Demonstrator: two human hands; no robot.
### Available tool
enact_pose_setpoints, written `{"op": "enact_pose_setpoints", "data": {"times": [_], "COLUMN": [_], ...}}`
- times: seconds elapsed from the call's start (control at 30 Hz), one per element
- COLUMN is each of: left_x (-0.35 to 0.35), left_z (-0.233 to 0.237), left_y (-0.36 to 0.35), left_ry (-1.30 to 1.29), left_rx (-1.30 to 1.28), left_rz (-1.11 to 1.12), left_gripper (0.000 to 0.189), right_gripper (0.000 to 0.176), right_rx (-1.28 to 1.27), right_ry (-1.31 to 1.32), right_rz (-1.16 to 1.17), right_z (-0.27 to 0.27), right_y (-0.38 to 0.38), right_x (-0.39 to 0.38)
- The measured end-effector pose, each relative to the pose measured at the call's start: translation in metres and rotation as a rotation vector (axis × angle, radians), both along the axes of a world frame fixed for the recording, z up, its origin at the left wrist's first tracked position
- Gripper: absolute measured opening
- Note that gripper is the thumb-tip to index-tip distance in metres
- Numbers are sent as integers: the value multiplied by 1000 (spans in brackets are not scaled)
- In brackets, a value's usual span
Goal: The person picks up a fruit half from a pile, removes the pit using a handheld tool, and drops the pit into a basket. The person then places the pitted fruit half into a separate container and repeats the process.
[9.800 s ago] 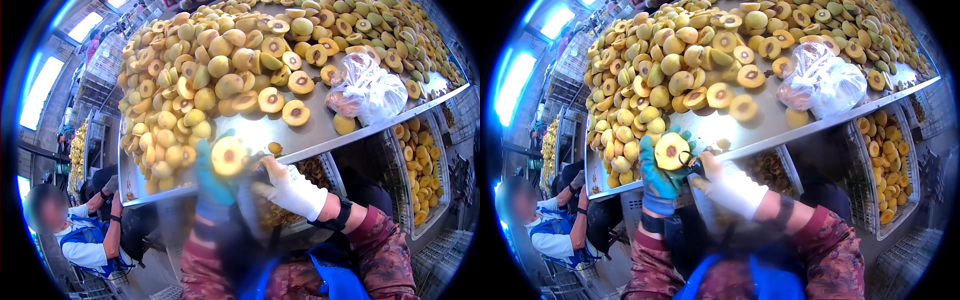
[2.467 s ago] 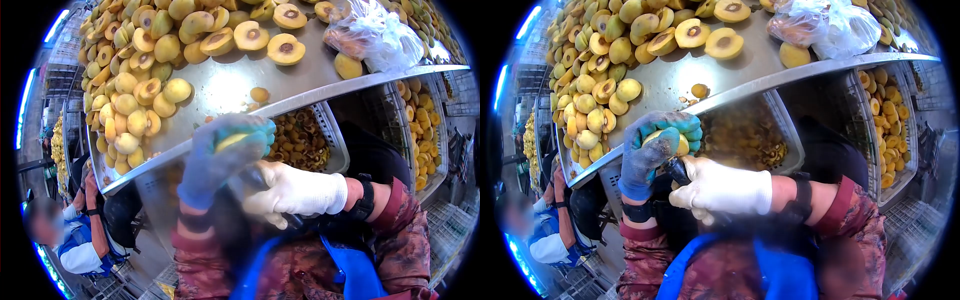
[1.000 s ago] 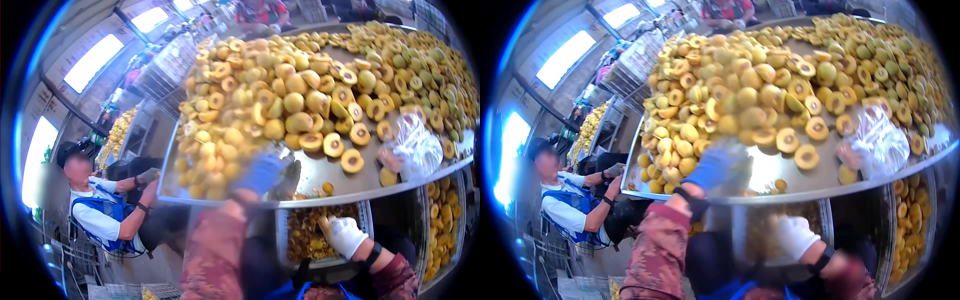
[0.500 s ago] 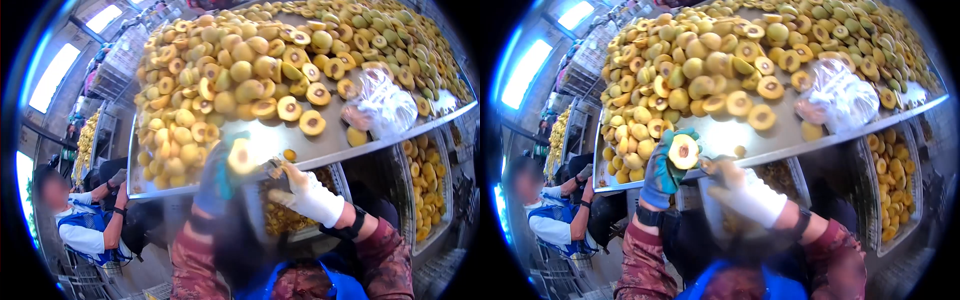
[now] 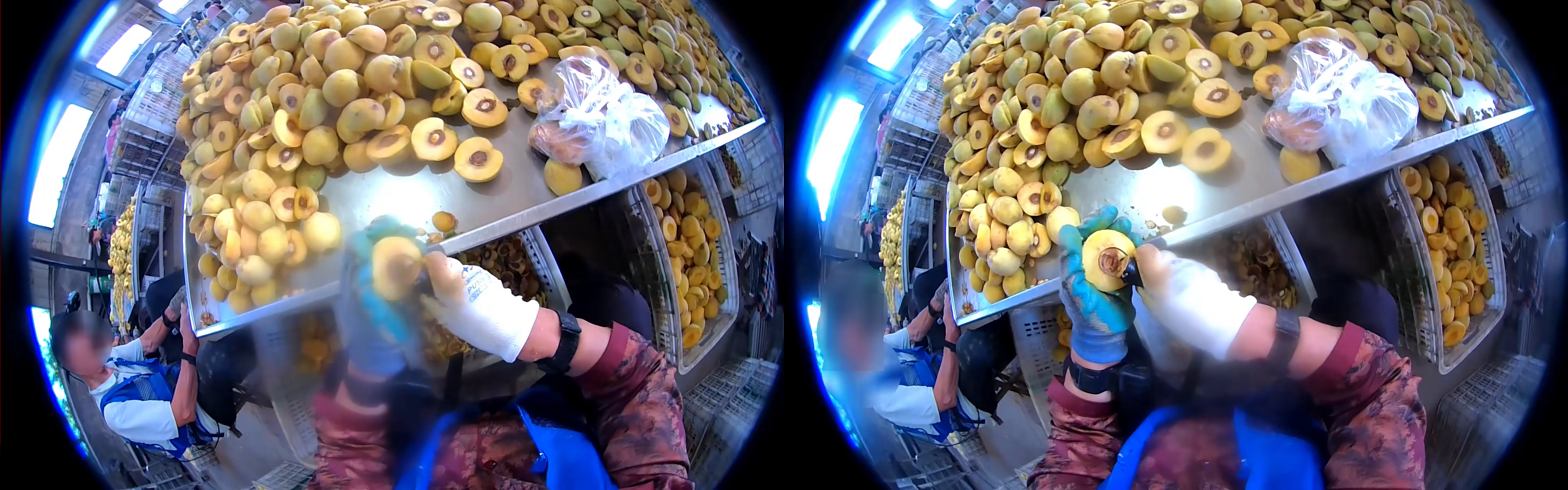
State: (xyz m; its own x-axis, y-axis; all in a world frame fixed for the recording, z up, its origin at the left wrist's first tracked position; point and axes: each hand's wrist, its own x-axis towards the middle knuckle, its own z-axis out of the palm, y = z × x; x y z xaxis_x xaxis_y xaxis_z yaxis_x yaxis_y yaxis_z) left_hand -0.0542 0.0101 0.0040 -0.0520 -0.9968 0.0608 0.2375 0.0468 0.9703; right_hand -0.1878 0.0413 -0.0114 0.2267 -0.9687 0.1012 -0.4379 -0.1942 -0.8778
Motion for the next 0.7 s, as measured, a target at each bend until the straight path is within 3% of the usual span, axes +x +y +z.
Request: {"op": "enact_pose_setpoints", "data": {"times": [0.1,0.17,0.27,0.43,0.7], "left_x": [-6,-5,-3,10,18], "left_z": [2,-5,-9,-22,-22], "left_y": [2,0,-1,-6,-9], "left_ry": [206,-69,-144,-808,-826], "left_rx": [97,-53,-101,-523,-566], "left_rz": [-40,-27,-24,121,66], "left_gripper": [33,28,23,46,46], "right_gripper": [37,49,60,61,62], "right_rx": [113,174,155,179,241], "right_ry": [-116,-186,-252,-436,-533], "right_rz": [-15,-36,-61,-27,21], "right_z": [-7,-14,-21,-38,-46], "right_y": [3,4,4,3,8], "right_x": [3,6,11,22,28]}}
